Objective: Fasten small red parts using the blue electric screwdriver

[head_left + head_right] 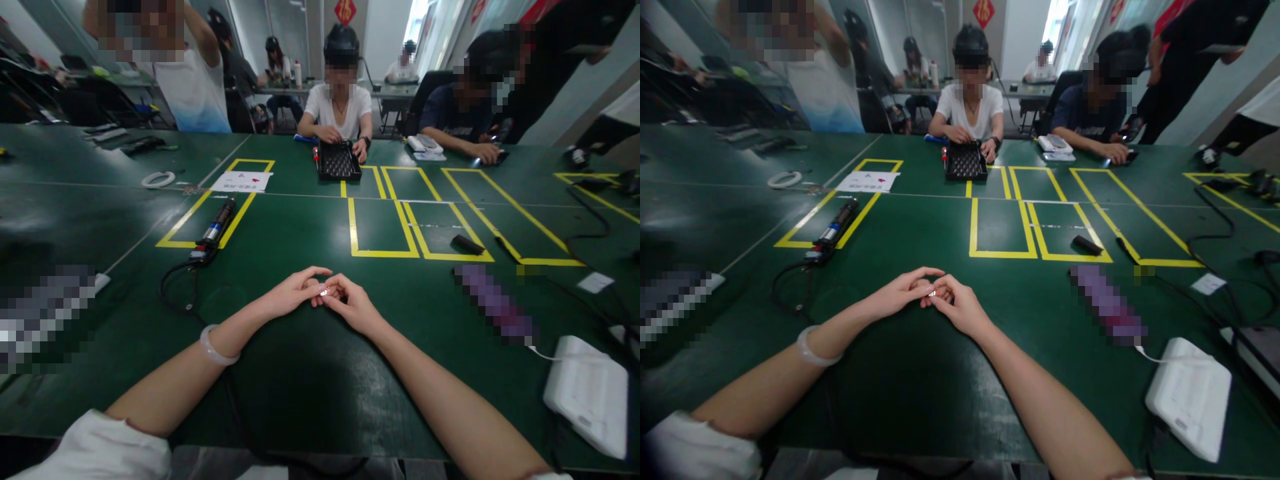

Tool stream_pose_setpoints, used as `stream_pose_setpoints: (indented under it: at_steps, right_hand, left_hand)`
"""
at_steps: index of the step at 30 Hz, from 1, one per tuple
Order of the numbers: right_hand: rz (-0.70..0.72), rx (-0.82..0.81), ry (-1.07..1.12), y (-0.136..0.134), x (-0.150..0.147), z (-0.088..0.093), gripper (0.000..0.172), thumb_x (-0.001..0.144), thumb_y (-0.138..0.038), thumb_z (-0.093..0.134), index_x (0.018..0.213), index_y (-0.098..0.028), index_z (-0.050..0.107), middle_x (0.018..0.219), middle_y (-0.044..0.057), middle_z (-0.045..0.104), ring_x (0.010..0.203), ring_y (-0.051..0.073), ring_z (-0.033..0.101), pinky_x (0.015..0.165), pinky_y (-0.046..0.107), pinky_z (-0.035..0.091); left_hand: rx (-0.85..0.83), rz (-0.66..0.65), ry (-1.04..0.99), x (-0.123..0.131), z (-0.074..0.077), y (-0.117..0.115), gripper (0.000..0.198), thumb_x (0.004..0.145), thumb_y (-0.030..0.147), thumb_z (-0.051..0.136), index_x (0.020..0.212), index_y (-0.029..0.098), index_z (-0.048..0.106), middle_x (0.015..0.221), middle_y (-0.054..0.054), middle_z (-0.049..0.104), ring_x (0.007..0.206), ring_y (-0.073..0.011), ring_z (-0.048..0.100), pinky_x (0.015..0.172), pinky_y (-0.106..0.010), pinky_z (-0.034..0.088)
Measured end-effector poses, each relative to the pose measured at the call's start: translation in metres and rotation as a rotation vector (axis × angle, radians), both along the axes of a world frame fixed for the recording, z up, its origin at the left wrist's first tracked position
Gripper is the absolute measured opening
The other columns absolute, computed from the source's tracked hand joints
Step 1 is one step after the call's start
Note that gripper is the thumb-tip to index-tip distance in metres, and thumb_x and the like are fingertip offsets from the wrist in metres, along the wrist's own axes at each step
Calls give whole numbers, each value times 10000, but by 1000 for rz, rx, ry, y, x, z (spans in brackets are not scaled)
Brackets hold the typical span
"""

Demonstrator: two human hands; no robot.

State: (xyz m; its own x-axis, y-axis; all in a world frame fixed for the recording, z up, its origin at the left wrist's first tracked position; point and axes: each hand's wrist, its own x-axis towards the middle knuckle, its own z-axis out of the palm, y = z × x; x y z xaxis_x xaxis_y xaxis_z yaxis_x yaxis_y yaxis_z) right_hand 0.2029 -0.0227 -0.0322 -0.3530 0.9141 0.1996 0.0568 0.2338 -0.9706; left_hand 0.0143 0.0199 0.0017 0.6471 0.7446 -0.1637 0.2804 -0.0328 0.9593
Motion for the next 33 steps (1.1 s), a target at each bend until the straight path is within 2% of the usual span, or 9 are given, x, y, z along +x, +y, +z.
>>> stream_pose_setpoints:
  at_steps: [3,6,10,16,22,25,29,31,33]
  right_hand:
    - [-44,39,-38,0,-1,-2,112,879,-260,603,970,-211,559,791,-12,631,688,122,571,630,245,443]
    - [-58,66,-68,0,-2,-3,129,870,-251,609,976,-211,547,781,-19,602,658,114,545,611,241,436]
    - [-101,52,-45,1,-1,-5,179,865,-282,622,1004,-206,537,814,-7,594,697,122,558,628,250,451]
    - [-113,46,-57,3,-1,-7,173,844,-239,621,1000,-201,555,853,12,635,697,125,574,618,254,462]
    - [-111,111,-115,2,-1,-7,143,832,-196,621,968,-200,579,877,20,635,726,134,590,636,260,472]
    - [-125,117,-150,2,0,-7,143,833,-181,619,972,-201,588,857,14,615,714,132,577,642,260,471]
    - [-130,116,-183,2,0,-7,144,830,-175,621,970,-198,597,859,16,607,722,132,577,640,256,468]
    - [-131,120,-189,2,-1,-6,135,835,-177,618,968,-197,600,871,21,612,733,135,583,646,257,469]
    - [-128,123,-192,2,-1,-6,128,843,-182,614,969,-197,601,878,24,616,737,136,586,653,260,471]
  left_hand:
    - [-51,56,-16,-1,-3,0,361,852,416,614,1041,113,568,769,-22,637,708,-126,598,713,-259,458]
    - [-44,67,-40,-2,-3,-2,300,833,390,639,948,120,579,833,-30,636,737,-119,598,742,-262,464]
    - [92,92,-32,-5,0,-6,255,832,342,647,963,136,574,862,-23,621,792,-123,598,758,-257,467]
    - [360,78,67,-7,5,-11,179,848,270,622,985,164,572,958,-31,633,921,-144,619,875,-295,482]
    - [488,18,184,-14,12,-12,326,872,334,604,1157,195,529,1052,-44,640,982,-161,621,900,-304,493]
    - [633,73,344,-38,16,-1,418,906,415,536,1272,217,500,1180,-70,608,1098,-202,585,971,-360,468]
    - [904,402,704,-99,15,29,528,897,458,498,1339,170,473,1395,-149,464,1300,-323,433,1089,-510,353]
    - [924,586,862,-136,9,45,639,860,470,540,1377,114,423,1461,-205,378,1333,-395,378,1092,-569,322]
    - [857,684,970,-171,1,58,740,814,494,594,1399,93,383,1491,-234,330,1342,-450,348,1071,-589,335]
